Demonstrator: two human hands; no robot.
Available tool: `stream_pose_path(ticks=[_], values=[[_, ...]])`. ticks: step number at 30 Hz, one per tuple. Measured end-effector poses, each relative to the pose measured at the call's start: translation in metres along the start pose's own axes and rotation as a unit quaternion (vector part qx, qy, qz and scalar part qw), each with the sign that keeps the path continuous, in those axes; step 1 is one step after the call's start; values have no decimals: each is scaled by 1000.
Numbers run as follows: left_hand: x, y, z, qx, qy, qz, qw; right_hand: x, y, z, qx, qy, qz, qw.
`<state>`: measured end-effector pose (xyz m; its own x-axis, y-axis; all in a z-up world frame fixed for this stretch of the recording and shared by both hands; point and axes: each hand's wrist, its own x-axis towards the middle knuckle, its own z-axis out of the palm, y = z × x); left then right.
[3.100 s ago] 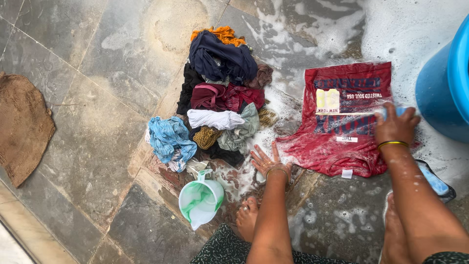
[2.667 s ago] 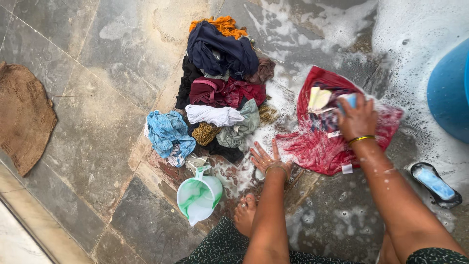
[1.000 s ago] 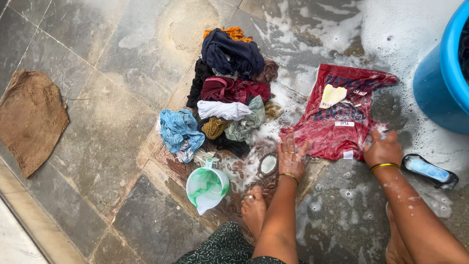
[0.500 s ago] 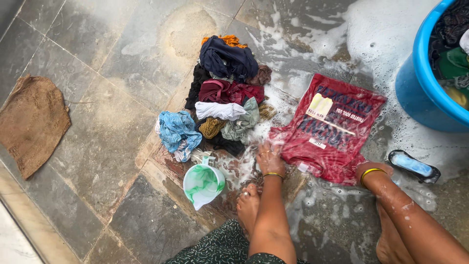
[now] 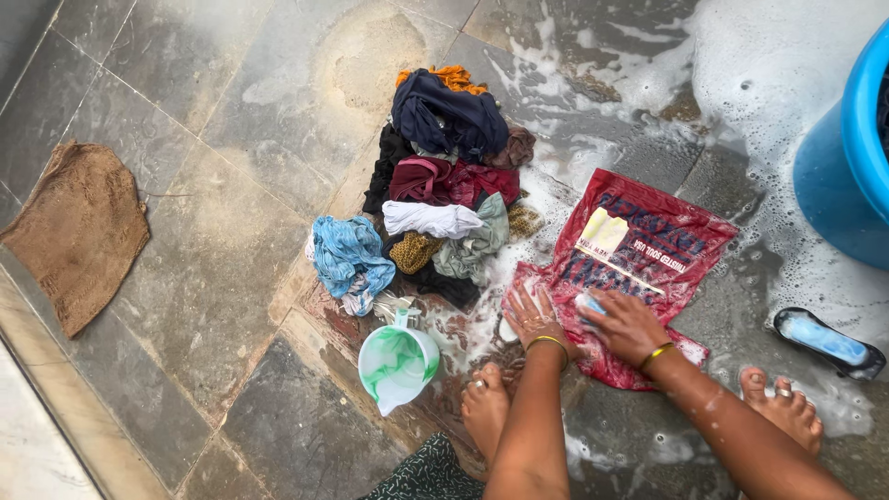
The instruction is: The person washes laundry by hand on the floor, scrubbing a red shirt with a blue bar of soap, wringing out a white tank top, and spreading it flat to scrub it with soap.
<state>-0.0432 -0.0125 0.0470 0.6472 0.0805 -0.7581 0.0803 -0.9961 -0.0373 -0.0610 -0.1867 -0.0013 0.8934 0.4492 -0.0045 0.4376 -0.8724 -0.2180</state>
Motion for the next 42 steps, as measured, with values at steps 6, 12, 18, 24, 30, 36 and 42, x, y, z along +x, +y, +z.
stream_pose_path(ticks=[6,12,18,24,30,36,42], values=[[9,5,-8,-6,-69,-34,997,3,157,-10,-70,32,347,935],[23,4,12,-33,-52,-31,998,34,62,3,-7,-37,231,972],[35,-1,34,-13,102,-19,995,49,2,18,-47,-4,74,996],[14,-2,0,-65,-37,-9,997,57,173,-13,-114,62,277,952],[23,-3,6,-25,-64,-9,998,59,8,33,-18,15,20,1000],[17,-2,-4,-26,-101,-10,995,106,85,8,-40,-74,140,987],[11,-3,-15,-57,-70,-18,996,128,137,-23,-37,36,176,983]])
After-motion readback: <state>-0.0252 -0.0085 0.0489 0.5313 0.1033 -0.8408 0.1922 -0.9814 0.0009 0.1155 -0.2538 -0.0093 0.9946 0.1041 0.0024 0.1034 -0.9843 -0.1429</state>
